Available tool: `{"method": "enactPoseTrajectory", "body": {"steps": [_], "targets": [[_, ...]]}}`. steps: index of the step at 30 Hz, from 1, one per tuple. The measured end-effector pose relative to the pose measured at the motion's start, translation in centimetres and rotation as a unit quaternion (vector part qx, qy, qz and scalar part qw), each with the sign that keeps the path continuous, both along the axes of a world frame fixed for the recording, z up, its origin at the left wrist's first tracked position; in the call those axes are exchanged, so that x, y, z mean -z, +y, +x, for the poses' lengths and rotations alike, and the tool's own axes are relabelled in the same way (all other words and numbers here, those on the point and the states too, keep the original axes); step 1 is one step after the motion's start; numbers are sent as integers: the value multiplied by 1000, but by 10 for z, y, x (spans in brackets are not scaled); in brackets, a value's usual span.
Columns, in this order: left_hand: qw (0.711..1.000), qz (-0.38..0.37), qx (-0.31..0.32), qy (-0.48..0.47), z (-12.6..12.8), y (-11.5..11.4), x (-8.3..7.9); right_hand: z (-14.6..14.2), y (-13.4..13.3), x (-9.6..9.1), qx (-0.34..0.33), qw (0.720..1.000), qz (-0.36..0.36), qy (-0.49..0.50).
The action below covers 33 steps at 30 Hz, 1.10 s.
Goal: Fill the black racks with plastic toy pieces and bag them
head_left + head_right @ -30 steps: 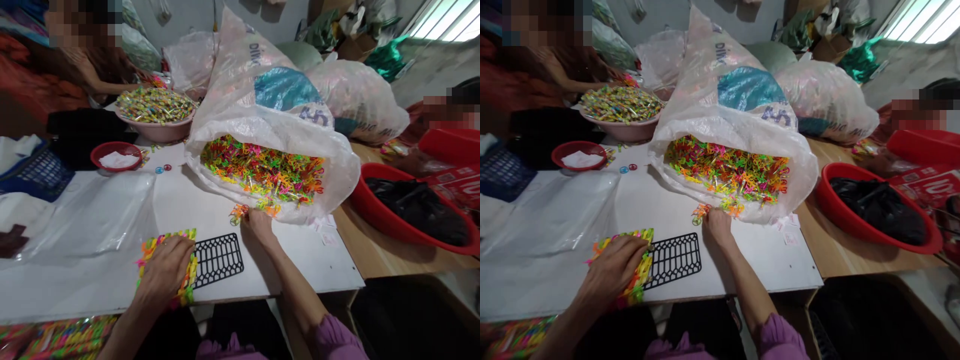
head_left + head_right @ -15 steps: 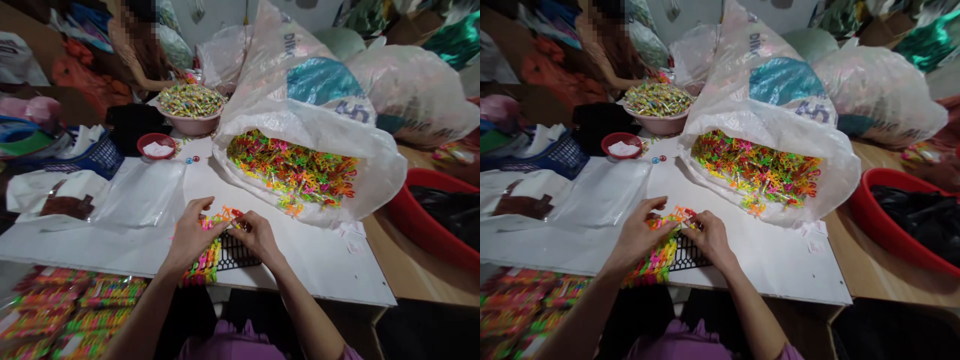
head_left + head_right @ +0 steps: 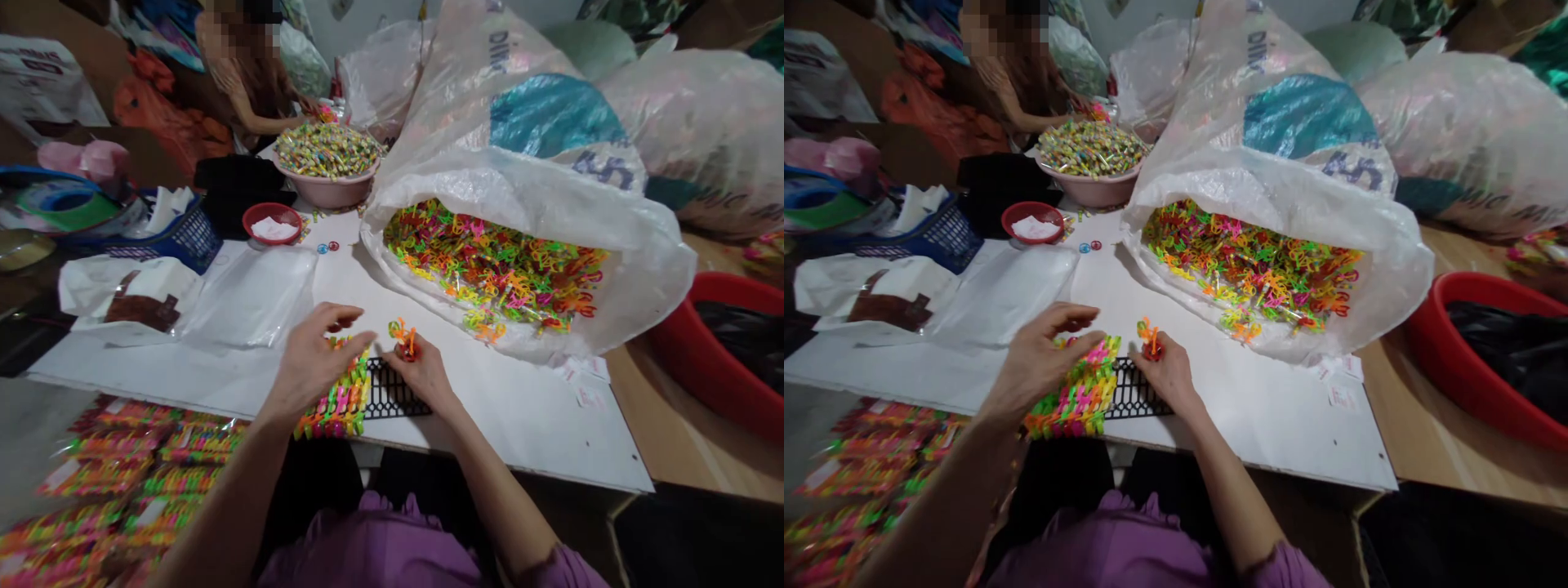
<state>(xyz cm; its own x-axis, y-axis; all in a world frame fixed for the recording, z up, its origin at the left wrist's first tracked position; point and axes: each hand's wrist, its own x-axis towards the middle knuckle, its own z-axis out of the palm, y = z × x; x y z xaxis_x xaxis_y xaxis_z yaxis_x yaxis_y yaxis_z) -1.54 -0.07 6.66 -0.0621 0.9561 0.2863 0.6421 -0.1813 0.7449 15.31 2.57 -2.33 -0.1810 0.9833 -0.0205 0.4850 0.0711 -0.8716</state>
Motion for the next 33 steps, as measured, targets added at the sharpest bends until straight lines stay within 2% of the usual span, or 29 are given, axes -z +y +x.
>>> {"method": "enactPoseTrajectory", "body": {"steps": [2,5,7,10,12,15,20,26,31,33], "targets": [[998,-9,5,64,-10,-6,10,-6,-1,20,-18,997,-54,58],[981,-14,110,162,-12,-13,32,-18,-6,36,-32,991,-59,120],[968,-8,140,208,-8,-15,45,-24,-8,38,-39,995,-21,90],[966,9,133,223,-1,-13,55,-24,-10,36,-82,995,49,-16],[967,22,144,207,1,-12,58,-21,-13,34,-103,989,81,-73],[967,35,156,199,2,-11,62,-20,-17,32,-117,979,87,-141],[969,86,117,201,1,-6,72,-27,-10,30,-143,959,87,-227],[969,79,114,204,-2,-5,76,-18,7,31,-225,953,108,-172],[977,51,87,190,0,-4,72,-15,16,35,-224,952,129,-167],[975,67,88,194,1,-4,71,-15,18,35,-240,950,127,-151]]}}
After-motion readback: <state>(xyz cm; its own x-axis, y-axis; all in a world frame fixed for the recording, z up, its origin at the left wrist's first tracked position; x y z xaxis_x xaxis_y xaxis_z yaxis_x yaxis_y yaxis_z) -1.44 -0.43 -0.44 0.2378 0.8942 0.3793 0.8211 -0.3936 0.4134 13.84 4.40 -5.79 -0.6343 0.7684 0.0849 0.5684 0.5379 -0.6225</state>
